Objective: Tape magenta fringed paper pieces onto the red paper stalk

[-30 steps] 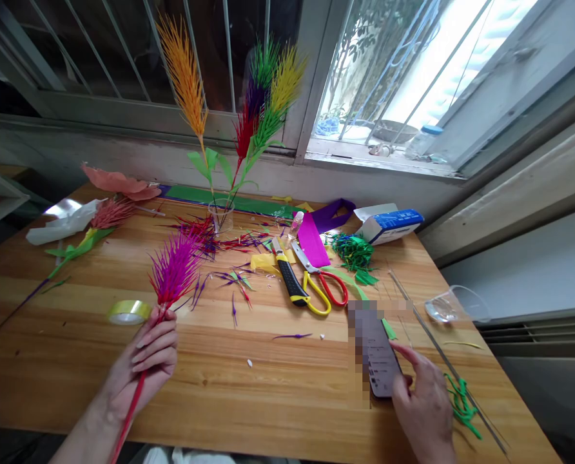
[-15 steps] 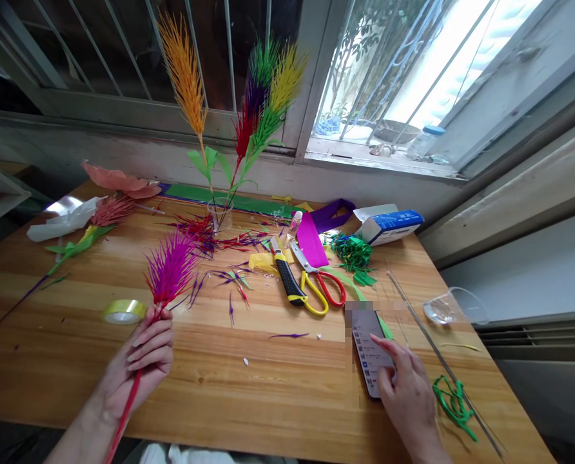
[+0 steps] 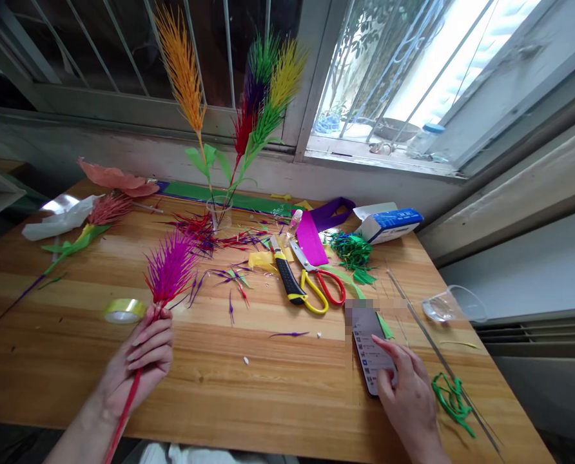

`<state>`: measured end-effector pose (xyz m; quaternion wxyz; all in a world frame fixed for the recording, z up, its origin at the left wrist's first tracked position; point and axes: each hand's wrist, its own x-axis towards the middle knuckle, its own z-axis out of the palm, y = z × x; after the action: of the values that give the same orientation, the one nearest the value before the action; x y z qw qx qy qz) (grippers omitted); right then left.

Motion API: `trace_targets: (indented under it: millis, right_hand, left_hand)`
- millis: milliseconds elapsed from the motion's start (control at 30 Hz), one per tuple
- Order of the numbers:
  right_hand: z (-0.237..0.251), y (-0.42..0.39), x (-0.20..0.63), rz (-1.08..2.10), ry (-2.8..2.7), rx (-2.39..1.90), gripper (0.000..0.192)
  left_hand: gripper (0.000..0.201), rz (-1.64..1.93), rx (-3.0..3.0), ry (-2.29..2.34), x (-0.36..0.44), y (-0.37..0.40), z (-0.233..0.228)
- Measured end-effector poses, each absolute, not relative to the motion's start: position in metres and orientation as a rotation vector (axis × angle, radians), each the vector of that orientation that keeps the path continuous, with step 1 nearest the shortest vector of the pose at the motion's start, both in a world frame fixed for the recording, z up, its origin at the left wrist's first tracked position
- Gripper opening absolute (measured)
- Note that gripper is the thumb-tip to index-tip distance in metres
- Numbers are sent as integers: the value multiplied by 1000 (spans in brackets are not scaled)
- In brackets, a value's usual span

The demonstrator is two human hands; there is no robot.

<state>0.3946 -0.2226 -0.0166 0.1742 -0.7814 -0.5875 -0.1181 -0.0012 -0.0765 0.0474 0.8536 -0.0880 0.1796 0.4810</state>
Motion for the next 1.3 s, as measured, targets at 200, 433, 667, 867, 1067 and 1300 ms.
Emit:
trace_targets:
  millis: [200,433,667,867,1067,1300]
  right_hand:
    - [-19,-248,381,-429,-1512,-2225,34]
    - [-30,-267,353,-522,-1510,-2141,29]
    - [-31,-273,350,-455,-1568,-2132,27]
    - [-21,-253,371,-402,-1372,-2280,37]
    - [-7,-183,401,-172,-1352,-2595,77]
    - [-7,-151,398,-260,-1574,-2815,80]
  left_hand:
    - [30,1018,-171,364,-5,-73,50]
    - [30,1011,-184,334,-8,-71,47]
    - [29,986,-199,324,-10,-71,44]
    - [29,991,-207,333,-11,-70,43]
    - [28,997,-217,341,-14,-73,43]
    - [29,1027,-235,358,-18,-72,47]
